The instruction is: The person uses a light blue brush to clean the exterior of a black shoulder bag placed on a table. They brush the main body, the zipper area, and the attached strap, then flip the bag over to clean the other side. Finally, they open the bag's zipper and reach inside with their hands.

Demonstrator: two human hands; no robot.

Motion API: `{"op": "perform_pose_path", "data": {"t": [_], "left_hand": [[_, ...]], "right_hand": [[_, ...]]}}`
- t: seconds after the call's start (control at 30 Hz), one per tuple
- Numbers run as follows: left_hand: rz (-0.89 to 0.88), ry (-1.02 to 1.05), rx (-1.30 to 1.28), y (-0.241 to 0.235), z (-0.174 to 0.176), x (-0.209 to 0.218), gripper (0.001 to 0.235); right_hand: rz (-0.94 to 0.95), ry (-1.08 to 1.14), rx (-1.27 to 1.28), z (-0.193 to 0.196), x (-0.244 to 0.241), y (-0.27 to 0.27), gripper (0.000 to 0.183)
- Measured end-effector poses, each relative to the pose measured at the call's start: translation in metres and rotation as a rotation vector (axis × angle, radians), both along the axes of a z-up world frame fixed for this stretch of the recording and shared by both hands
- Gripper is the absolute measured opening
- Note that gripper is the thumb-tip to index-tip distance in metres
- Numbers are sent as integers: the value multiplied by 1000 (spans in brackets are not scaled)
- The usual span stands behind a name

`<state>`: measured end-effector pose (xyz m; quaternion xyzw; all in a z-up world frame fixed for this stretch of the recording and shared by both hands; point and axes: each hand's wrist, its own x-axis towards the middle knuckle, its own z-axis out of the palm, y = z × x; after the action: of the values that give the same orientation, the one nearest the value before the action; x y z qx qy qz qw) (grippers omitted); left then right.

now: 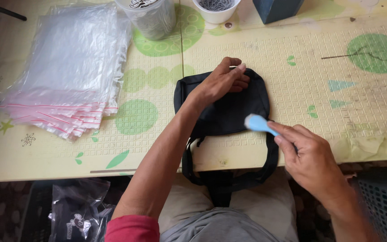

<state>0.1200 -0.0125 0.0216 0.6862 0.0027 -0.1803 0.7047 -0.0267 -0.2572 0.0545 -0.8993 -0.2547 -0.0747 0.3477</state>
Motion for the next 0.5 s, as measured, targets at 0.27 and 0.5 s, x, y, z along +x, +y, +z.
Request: {"op": "perform_pose_path", "data": {"t": [0.27,0.5], "left_hand": [[-13,64,-63,3,12,-2,66],[-86,-79,2,6,4,-8,63]], "right_hand": [[26,21,-16,-32,-25,94,39],[-46,-93,-1,-40,-32,92,38]]}}
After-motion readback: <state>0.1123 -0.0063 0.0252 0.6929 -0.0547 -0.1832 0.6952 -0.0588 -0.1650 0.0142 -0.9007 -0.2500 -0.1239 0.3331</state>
